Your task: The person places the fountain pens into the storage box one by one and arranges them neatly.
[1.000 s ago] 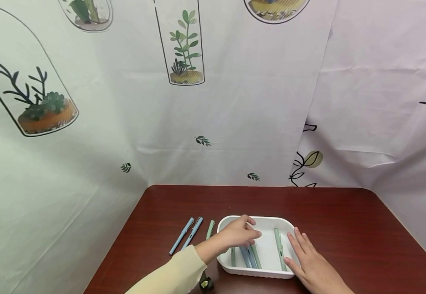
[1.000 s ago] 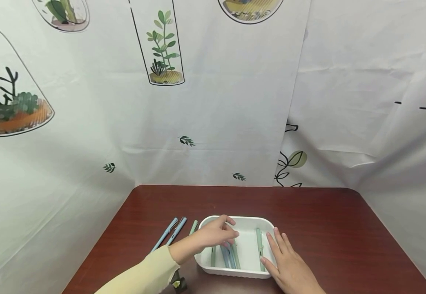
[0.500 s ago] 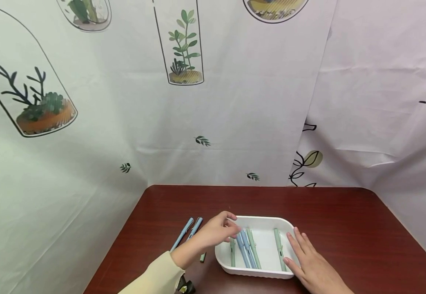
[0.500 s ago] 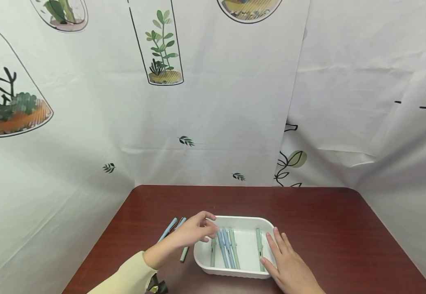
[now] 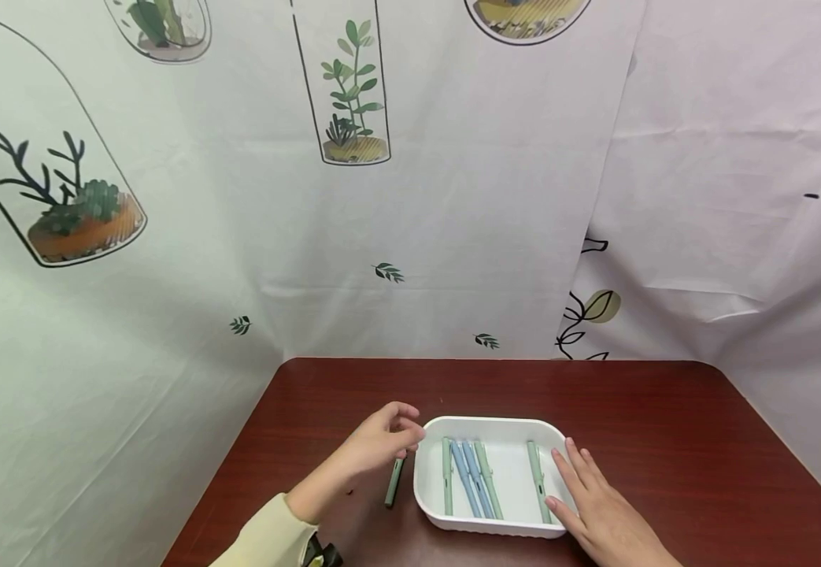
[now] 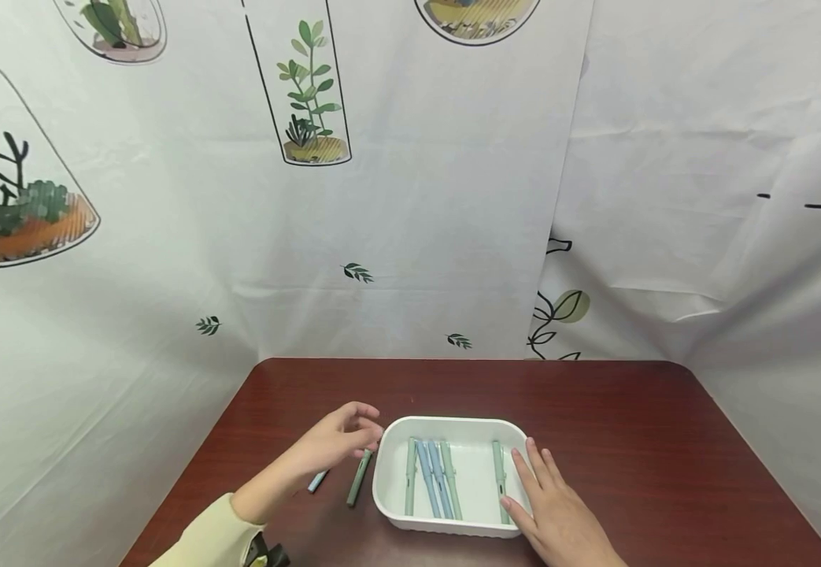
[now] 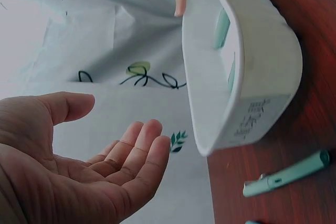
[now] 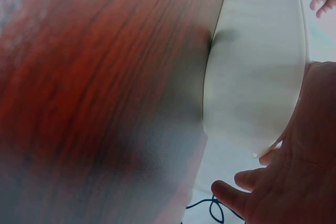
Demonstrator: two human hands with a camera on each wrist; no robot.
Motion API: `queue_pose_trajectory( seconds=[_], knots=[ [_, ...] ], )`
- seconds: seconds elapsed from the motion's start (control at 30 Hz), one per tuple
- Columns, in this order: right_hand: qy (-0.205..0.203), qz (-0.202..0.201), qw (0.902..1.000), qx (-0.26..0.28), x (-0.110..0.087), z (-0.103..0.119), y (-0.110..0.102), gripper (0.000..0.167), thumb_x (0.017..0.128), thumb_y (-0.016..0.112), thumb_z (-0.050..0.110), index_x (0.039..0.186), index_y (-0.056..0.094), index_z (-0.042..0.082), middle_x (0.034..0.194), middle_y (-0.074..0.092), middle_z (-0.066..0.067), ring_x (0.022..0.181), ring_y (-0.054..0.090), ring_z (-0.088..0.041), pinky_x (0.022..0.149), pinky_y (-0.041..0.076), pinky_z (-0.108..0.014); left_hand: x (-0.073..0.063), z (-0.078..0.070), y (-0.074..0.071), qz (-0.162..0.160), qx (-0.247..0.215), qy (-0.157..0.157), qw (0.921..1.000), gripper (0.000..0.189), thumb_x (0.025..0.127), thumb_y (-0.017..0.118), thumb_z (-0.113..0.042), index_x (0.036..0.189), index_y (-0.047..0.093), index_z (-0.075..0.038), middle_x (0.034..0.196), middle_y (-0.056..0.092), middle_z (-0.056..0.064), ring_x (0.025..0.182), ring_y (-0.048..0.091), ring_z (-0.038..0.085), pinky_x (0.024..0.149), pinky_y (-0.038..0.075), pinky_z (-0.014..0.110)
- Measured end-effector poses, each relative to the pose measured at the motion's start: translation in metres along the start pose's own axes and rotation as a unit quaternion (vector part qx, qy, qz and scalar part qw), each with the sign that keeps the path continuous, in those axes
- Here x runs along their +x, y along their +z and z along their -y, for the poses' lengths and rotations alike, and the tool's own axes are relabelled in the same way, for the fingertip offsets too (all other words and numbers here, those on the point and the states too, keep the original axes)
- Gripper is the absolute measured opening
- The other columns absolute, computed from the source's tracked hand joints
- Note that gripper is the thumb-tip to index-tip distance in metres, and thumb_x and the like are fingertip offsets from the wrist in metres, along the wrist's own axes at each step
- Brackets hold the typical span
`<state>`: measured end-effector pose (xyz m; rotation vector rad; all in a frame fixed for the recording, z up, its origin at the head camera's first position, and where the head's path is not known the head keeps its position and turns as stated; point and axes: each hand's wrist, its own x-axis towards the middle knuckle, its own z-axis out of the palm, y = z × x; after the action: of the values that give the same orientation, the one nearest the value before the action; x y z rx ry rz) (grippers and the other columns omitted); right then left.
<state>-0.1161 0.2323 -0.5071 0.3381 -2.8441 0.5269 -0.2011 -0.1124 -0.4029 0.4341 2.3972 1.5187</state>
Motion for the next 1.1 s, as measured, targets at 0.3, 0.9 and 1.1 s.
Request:
queue_pose_trajectory(
  seconds=[0.3,0.9,1.1],
  knots=[
    [0.004,0.008,1.0000,-0.001,0.000,0.001,-0.001,0.074,0.096,0.063,0.052,0.153,0.045,0.008,0.162,0.033,-0.020,0.143,0.037,-0.045,0.105,0.045,-0.057,-0.011,0.007,-0.028,-0.023,0.004,-0.010,0.9997,0.047,0.097,0.069,-0.027,0.131,0.055,0.002,0.115,0.068,0.013,0.103,0.070,0.032,0.086,0.057,0.045],
    [0.001,0.004,1.0000,-0.005,0.000,0.001,0.000,0.073,0.096,0.063,0.052,0.152,0.046,0.007,0.161,0.034,-0.020,0.143,0.037,-0.045,0.105,0.045,-0.056,-0.015,0.027,-0.057,-0.063,0.009,-0.030,0.9975,0.043,0.099,0.067,-0.024,0.132,0.056,0.001,0.116,0.067,0.012,0.095,0.066,0.019,0.084,0.055,0.038],
    [0.004,0.007,1.0000,-0.004,0.000,0.002,-0.001,0.074,0.096,0.062,0.052,0.152,0.046,0.007,0.161,0.034,-0.021,0.143,0.037,-0.045,0.105,0.045,-0.056,-0.017,0.035,-0.060,-0.091,0.015,-0.051,0.9945,0.040,0.097,0.069,-0.023,0.130,0.059,-0.002,0.117,0.067,0.010,0.101,0.065,0.021,0.085,0.054,0.040]
  ],
)
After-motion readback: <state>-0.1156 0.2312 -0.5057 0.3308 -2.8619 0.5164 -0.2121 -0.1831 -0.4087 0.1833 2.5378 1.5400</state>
